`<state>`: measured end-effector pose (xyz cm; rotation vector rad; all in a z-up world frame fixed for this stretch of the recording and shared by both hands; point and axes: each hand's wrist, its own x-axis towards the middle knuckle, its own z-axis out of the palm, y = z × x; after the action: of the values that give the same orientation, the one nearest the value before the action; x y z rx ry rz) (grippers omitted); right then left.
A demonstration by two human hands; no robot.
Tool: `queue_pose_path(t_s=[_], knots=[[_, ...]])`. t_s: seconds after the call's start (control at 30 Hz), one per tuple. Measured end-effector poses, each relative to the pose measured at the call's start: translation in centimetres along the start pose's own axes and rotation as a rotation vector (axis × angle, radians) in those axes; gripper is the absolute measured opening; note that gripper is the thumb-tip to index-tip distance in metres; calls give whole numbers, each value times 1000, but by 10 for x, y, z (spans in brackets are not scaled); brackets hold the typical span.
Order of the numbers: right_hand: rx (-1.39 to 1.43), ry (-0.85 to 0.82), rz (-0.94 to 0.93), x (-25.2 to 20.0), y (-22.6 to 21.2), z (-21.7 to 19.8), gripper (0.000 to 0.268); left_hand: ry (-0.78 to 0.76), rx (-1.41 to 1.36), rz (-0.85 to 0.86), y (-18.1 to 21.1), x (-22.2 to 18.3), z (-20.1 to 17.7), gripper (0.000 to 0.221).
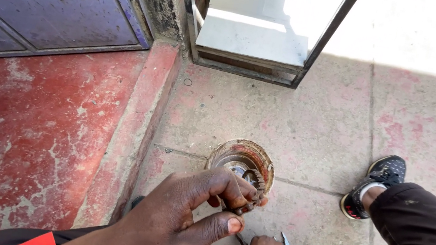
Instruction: Cleaning a bicycle chain in a bucket of solvent and using pliers to manipulate and repair the links.
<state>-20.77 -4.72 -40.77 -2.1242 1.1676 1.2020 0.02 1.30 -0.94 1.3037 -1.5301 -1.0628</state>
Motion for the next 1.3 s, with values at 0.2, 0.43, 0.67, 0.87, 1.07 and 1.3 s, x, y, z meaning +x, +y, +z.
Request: queue_pose_path(t_s=[0.2,0.43,0.67,0.87,1.07,1.3], knots=[[-181,145,-215,-94,21,-106,26,-23,22,29,10,-2,-1,17],[237,161,-328,-219,62,-149,23,-72,-18,111,16,-7,-8,4],[1470,-186,-559,-261,79,-127,39,-21,47,80,6,-8,-14,8],[1861,-2,-261,-273,64,-119,45,-42,-119,-8,5,0,-4,7],[1408,341,-966,-276,60,-129,49,-133,-399,-77,3,2,12,5],[1520,564,-979,-247,49,-88,49,-239,-784,-25,-3,1,29,11]])
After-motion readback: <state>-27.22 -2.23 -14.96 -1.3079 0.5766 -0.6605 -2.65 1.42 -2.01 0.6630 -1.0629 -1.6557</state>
